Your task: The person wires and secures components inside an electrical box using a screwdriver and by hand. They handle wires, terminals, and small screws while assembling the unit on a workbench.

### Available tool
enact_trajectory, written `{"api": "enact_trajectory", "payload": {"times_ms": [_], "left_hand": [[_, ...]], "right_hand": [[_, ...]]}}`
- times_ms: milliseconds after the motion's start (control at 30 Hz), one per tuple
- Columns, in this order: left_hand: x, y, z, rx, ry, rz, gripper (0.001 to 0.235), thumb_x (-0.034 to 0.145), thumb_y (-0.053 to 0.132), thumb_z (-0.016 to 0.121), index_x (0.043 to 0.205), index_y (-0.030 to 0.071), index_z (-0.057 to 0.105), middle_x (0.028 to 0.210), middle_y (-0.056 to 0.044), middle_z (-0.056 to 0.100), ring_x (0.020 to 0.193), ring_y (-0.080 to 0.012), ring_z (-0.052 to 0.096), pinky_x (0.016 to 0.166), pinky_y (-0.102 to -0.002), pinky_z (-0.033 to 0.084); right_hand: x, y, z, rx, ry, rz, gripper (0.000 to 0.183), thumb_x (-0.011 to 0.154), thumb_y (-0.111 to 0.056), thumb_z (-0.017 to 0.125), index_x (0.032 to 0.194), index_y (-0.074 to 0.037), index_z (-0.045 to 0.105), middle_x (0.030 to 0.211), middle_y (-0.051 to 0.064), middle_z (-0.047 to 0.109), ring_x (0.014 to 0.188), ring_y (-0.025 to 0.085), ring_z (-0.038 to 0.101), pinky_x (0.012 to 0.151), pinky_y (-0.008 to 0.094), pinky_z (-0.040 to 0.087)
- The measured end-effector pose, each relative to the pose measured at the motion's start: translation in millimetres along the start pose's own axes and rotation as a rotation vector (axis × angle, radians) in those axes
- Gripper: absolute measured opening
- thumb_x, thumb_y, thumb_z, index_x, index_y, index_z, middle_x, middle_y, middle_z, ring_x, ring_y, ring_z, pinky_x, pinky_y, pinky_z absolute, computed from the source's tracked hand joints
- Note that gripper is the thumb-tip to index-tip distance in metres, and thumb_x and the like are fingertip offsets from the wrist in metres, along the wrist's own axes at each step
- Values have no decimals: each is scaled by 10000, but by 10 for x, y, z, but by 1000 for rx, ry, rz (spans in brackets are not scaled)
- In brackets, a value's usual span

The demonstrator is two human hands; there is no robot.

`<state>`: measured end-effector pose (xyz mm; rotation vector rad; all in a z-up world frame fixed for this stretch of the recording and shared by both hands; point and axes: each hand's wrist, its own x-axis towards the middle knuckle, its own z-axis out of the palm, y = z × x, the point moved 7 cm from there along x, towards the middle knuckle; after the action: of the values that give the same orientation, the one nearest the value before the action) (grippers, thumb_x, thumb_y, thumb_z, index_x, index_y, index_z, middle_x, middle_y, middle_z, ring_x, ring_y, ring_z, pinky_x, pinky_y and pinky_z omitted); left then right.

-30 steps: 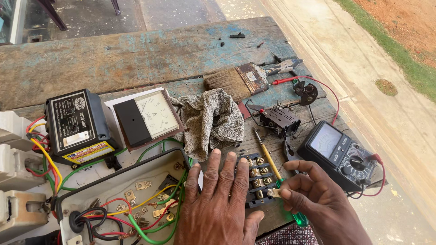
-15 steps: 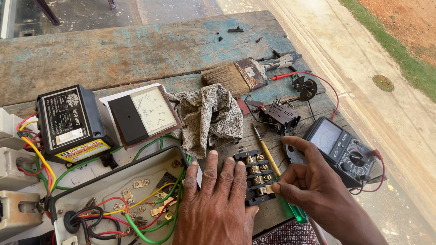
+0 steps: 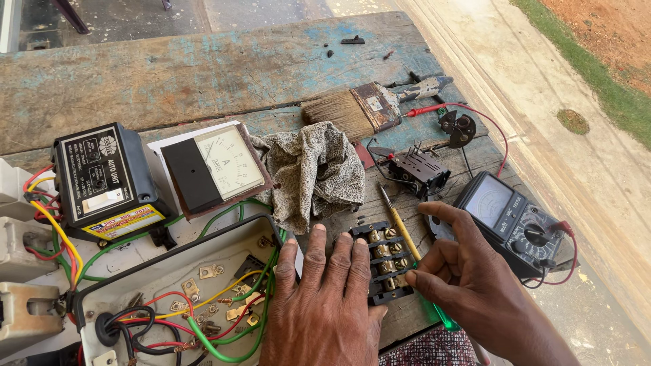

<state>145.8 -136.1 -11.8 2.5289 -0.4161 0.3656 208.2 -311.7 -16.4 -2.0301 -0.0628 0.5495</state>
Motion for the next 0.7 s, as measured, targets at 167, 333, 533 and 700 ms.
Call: {"api": "enact_trajectory", "payload": {"times_ms": [167, 333, 533, 700], "left_hand": [[3, 13, -41, 11, 16, 14, 878, 762, 463, 758, 1413, -67, 501, 1424, -304, 515, 1429, -505, 338, 1153, -695, 126], [49, 54, -75, 42, -12, -28, 871, 698, 429, 802, 1349, -77, 522, 1425, -307, 533, 1421, -514, 372, 1143, -712, 159], [-293, 135, -395, 49, 296, 15, 493, 827, 322, 814, 1208, 31, 702, 1281, -154, 676, 1348, -367, 571, 1169, -620, 355], [-831, -315, -887, 242, 390, -97, 349, 828, 307, 796, 1061, 56, 727, 1181, -132, 688, 1245, -357, 599, 1082, -584, 407]], "right_hand": [[-57, 162, -121, -76, 143, 141, 623, 966, -185, 678, 1524, -150, 403, 740, 109, 571, 675, 184, 478, 569, 357, 424], [-70, 328, -49, -3, 126, 6, 614, 960, -178, 720, 1493, -90, 429, 778, 81, 586, 737, 140, 527, 606, 334, 474], [-69, 147, -144, -387, 321, -147, 538, 899, -218, 786, 1390, -47, 645, 889, 103, 749, 814, 177, 734, 757, 308, 594], [-4, -183, 181, -574, 300, -156, 325, 865, -245, 809, 1152, -91, 817, 857, 85, 757, 816, 167, 743, 781, 298, 630]]}}
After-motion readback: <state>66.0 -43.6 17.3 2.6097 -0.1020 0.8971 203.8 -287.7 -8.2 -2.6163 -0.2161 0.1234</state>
